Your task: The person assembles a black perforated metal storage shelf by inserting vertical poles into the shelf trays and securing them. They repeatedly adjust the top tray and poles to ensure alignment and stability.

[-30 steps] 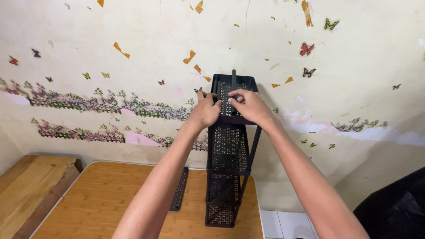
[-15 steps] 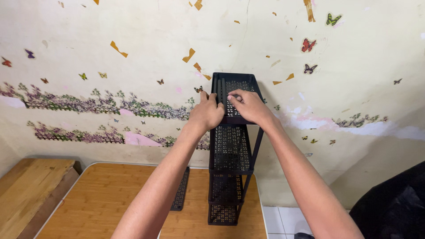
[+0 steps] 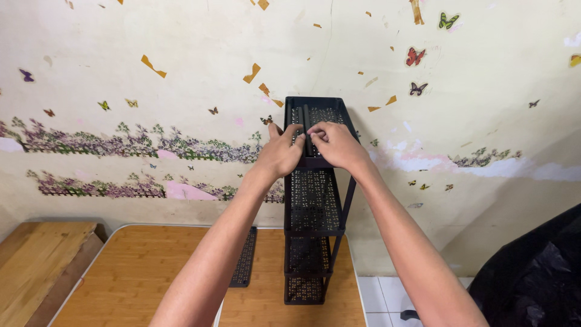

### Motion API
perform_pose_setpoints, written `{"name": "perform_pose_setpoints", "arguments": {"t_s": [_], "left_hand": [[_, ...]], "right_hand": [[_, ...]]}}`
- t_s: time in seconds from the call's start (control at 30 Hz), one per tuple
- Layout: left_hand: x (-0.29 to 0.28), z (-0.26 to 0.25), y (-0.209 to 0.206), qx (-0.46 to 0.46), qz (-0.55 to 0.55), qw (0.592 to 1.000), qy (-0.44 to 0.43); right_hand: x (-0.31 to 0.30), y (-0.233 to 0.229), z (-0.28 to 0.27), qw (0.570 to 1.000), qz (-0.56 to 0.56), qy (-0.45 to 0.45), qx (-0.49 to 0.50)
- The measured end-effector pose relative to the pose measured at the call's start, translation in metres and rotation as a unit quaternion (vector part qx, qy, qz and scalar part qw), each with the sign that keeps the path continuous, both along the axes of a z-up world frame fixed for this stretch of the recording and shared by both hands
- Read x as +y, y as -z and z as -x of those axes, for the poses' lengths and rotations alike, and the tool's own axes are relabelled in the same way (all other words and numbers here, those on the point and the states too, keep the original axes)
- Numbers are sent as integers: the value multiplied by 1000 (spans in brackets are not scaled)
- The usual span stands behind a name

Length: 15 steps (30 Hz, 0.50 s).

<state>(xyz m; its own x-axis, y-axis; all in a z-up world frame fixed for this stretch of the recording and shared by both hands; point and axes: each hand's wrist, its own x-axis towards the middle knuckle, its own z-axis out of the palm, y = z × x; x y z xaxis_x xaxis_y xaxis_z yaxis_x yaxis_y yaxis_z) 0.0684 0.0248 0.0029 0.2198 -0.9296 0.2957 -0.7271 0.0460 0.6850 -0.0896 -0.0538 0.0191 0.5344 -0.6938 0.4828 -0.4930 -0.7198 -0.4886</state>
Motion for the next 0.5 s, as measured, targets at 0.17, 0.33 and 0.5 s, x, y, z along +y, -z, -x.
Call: {"name": "perform_pose_setpoints", "arguments": {"t_s": [0.17, 0.33, 0.5], "left_hand": [[-5, 4, 19, 110, 115, 986, -42], [-4, 24, 34, 236, 230, 942, -65], [-6, 28, 36, 279, 229, 929, -75]], "right_hand": [[22, -8, -1, 998, 48, 33, -35], [36, -13, 5, 996, 17, 90, -1], [32, -12, 8, 998, 42, 50, -21]]}}
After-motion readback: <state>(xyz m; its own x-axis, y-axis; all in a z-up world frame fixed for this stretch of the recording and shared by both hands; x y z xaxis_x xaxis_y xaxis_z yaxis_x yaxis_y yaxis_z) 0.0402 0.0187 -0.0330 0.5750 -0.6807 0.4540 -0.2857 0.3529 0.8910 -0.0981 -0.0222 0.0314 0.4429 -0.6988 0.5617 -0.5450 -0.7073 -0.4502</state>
